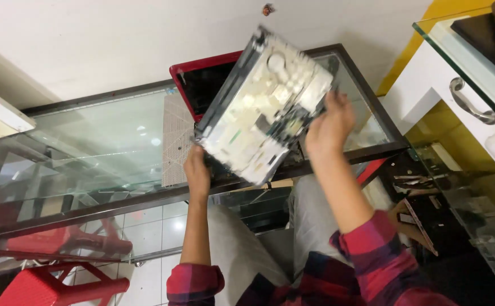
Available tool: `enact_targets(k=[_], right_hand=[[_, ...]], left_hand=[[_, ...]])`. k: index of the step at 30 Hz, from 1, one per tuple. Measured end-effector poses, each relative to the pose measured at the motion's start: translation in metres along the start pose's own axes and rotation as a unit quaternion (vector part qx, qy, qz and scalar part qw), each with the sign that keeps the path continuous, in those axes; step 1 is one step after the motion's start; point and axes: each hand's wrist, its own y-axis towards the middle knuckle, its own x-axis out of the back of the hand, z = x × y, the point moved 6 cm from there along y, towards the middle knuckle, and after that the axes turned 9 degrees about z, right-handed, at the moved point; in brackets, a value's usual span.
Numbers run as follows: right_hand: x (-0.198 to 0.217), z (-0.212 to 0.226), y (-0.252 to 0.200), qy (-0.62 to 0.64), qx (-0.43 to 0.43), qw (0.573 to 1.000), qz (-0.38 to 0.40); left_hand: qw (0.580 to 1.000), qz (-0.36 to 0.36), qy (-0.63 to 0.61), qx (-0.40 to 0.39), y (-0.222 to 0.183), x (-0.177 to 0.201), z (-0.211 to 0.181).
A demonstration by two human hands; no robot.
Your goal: The person is disassembling a laptop by removing the keyboard and prying off the upper plastic casing.
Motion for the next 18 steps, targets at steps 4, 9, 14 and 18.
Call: enact_targets(k=[4,9,14,18], right_hand=[[0.054,-0.057,-0.017,-0.037,-0.110,0.992,-0.038],[0.056,-0.044,-0.036,-0.194,-0.175,0.962,0.076],[0.121,-0.071,-0.011,-0.256,-0.236,0.923,0.165],[0.131,-0.059,-0.016,-0.302,-0.272,0.888,0.215]], left_hand=[[0.999,-0.039,0.006,0.010,-0.005,0.003,-0.033],[0.999,-0.022,0.026,0.005,-0.008,0.006,-0.125],[0.999,0.041,-0.019,0.009,0.005,0.019,-0.103],[0.998,0.048,-0.032,0.035,0.007,0.016,-0.074]])
